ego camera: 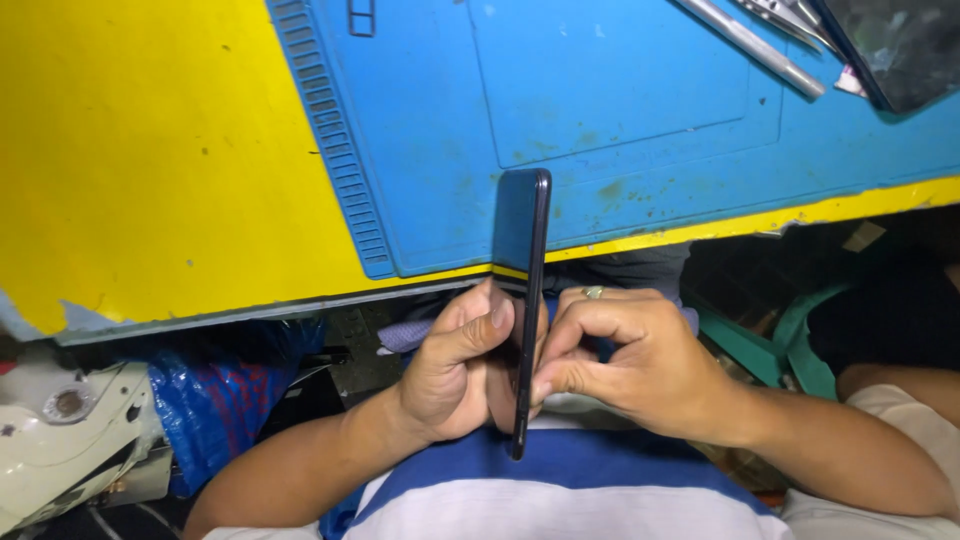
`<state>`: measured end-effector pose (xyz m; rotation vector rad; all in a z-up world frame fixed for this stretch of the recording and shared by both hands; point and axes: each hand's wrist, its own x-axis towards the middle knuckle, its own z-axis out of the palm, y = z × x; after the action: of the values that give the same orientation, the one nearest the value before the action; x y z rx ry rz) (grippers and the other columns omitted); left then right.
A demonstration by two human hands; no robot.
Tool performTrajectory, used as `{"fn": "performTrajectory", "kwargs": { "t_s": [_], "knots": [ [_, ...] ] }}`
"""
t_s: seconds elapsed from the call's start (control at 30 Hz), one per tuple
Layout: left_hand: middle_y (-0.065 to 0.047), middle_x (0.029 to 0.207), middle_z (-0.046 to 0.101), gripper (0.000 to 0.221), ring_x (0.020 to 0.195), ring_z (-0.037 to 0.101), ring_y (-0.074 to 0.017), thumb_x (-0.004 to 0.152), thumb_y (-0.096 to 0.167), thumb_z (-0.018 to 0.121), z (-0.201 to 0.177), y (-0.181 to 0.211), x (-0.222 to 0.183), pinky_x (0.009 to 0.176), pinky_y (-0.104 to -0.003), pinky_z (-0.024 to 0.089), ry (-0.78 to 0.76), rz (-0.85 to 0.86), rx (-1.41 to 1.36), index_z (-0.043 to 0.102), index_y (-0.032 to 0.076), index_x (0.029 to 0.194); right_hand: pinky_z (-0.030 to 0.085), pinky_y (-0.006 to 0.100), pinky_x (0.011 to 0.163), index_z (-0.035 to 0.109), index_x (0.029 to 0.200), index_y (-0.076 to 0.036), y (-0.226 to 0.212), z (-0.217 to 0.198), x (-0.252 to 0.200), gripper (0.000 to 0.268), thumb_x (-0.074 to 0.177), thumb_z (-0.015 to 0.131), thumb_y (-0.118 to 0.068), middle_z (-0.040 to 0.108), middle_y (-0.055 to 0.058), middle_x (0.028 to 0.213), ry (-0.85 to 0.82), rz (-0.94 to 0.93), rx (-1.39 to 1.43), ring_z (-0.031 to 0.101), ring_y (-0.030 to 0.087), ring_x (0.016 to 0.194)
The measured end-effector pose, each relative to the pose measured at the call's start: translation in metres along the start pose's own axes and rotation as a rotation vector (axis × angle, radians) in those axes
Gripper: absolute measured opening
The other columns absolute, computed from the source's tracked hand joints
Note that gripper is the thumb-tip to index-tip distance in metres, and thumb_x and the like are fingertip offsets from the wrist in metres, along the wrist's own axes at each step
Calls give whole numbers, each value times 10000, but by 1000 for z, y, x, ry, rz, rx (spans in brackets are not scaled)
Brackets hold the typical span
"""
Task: The person holds a smartphone and repeatedly uses a small metal tool to pry at the edges of the device's frame. They then apply a substance from a tube along the seam of the phone and press the edges together.
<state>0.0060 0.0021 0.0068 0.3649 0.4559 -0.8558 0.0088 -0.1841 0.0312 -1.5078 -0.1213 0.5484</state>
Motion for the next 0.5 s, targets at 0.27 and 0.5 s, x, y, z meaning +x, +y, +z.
{"fn": "performTrajectory", "kwargs": {
  "t_s": [0.27, 0.5],
  "knots": [
    [-74, 853, 531, 346, 651, 585, -188, 1068, 274, 560, -43, -7, -13, 494, -337, 529, -91, -137, -358, 494, 59, 1332, 427, 236, 577, 619, 791, -75, 7, 17, 18, 287, 759, 861, -226, 636, 33, 727, 219, -314, -236, 521, 113, 594],
    [-61, 854, 491, 343, 674, 583, -187, 1048, 300, 574, -43, -3, -13, 469, -314, 520, -109, -158, -332, 475, 67, 1279, 423, 244, 567, 624, 773, -67, 0, 12, 25, 272, 796, 864, -194, 631, 33, 724, 264, -339, -328, 522, 112, 586]
  ]
}}
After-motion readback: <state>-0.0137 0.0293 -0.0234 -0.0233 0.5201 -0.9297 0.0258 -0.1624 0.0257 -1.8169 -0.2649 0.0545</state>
